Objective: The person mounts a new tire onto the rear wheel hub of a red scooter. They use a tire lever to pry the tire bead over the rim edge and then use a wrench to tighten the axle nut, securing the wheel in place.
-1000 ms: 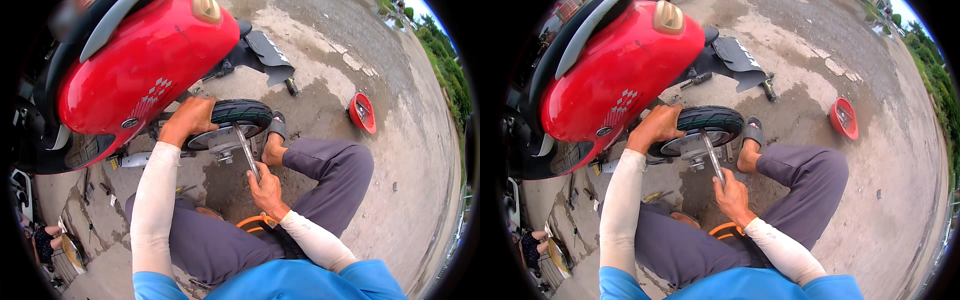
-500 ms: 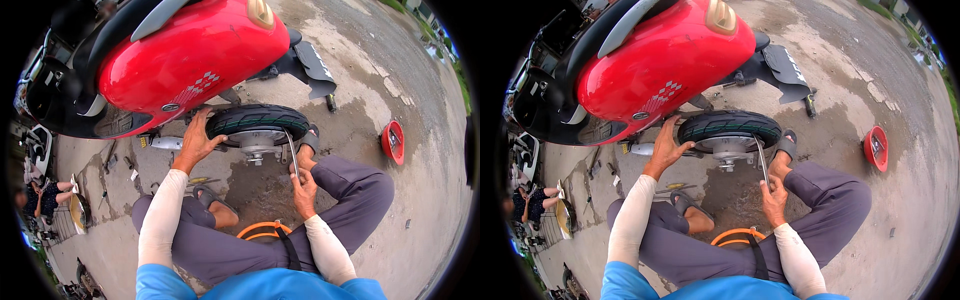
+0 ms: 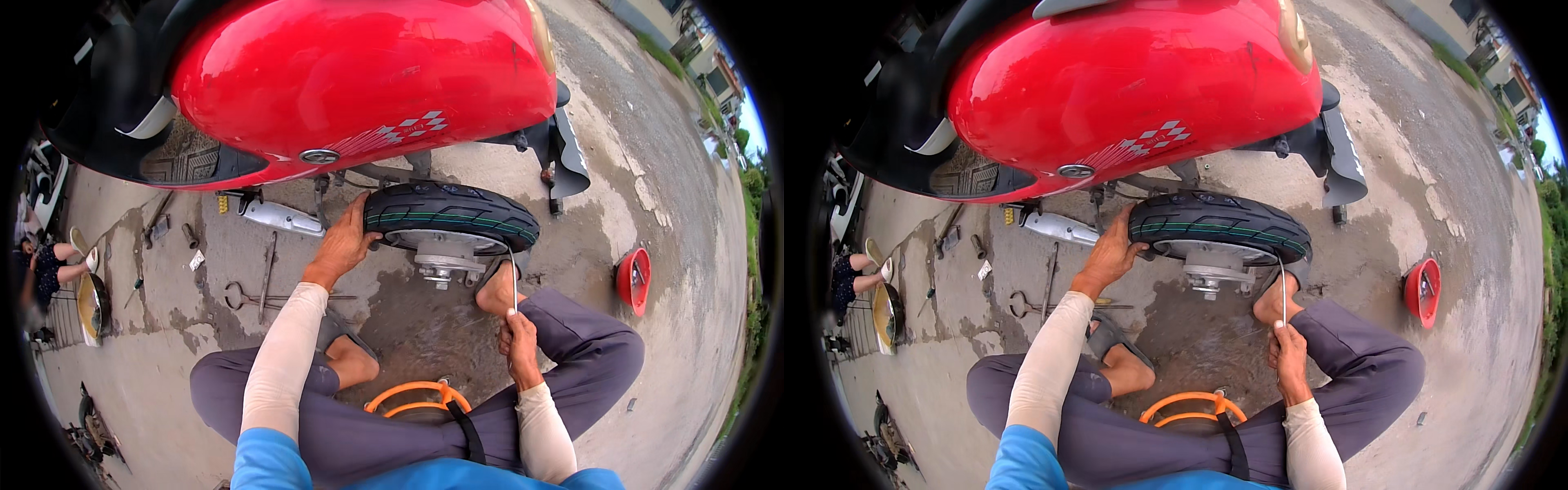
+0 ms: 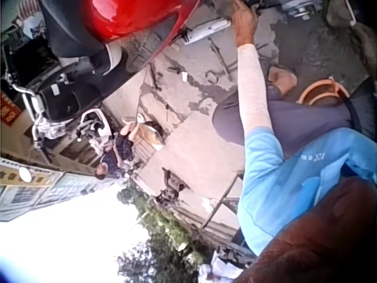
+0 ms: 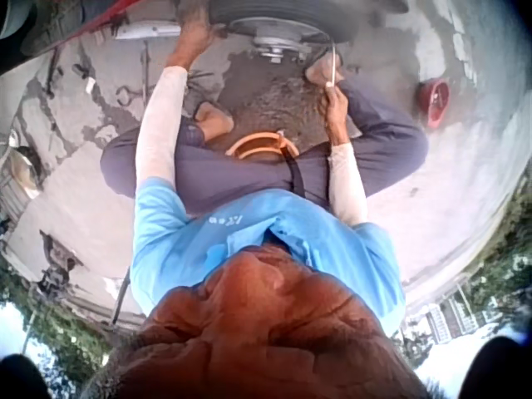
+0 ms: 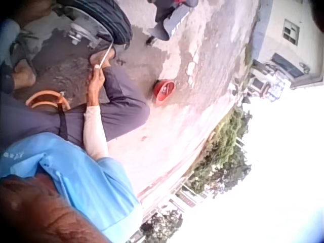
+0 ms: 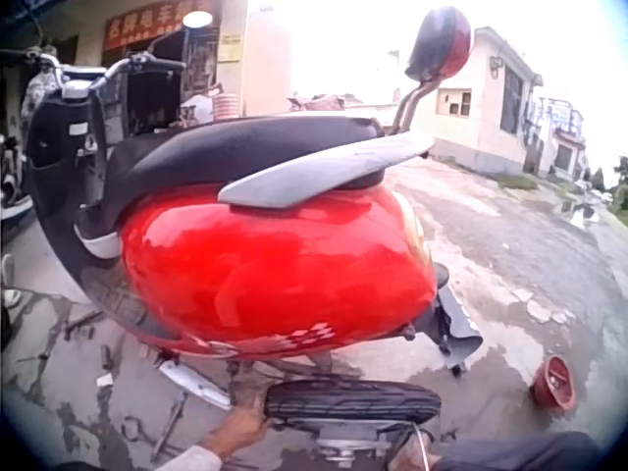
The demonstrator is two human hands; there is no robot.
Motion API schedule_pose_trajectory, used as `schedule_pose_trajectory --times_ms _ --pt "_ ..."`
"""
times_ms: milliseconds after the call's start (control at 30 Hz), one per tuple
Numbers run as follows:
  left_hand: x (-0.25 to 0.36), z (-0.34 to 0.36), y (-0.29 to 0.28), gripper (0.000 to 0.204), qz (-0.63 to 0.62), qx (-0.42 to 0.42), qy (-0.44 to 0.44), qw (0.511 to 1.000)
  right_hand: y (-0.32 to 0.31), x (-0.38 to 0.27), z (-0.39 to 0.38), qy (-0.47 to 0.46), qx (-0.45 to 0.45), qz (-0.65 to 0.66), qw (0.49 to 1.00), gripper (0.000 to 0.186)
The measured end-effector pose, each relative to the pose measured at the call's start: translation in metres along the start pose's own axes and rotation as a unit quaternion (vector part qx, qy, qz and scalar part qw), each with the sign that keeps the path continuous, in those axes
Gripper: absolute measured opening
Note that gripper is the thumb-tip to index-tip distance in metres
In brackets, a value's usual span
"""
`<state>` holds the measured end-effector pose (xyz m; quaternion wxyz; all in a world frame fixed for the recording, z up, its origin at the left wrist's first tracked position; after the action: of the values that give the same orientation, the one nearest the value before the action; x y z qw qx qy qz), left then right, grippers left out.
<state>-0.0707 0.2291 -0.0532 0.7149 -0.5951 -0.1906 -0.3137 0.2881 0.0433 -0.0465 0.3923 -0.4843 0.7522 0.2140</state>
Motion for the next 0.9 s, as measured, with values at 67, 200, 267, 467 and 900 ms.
schedule_pose_trajectory --times_ms 67,200,267,467,900 --pt "-0.006 -0.004 0.008 0.084 -0.009 0.026 0.007 1.000 0.000 0.002 -0.003 0.003 0.031 -0.032 0.999 0.038" --pt "-0.017 -0.010 0.021 0.079 -0.019 0.080 0.007 0.997 0.009 0.001 -0.010 -0.008 0.054 -0.036 0.998 0.035" --pt "-0.017 -0.011 0.029 0.078 -0.029 0.085 -0.011 0.996 0.013 0.015 -0.010 -0.053 0.080 -0.036 0.995 0.034" --pt "-0.023 -0.007 0.018 0.082 -0.035 0.058 -0.026 0.997 0.022 0.024 -0.007 -0.098 0.109 -0.023 0.989 0.041" --pt "0.180 0.056 -0.011 0.096 0.098 -0.004 0.272 0.957 0.064 -0.012 -0.061 -0.160 0.106 -0.126 0.973 0.042"
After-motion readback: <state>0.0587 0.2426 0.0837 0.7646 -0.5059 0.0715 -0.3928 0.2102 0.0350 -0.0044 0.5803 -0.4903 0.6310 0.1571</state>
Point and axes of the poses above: each hand's wrist, its own z-axis towards the middle knuckle, its own y-axis out of the palm, x = y × z, the point moved 3 cm from there along z, towards the middle knuckle, and after that the axes turned 13 degrees about x, right-handed, at the moved point
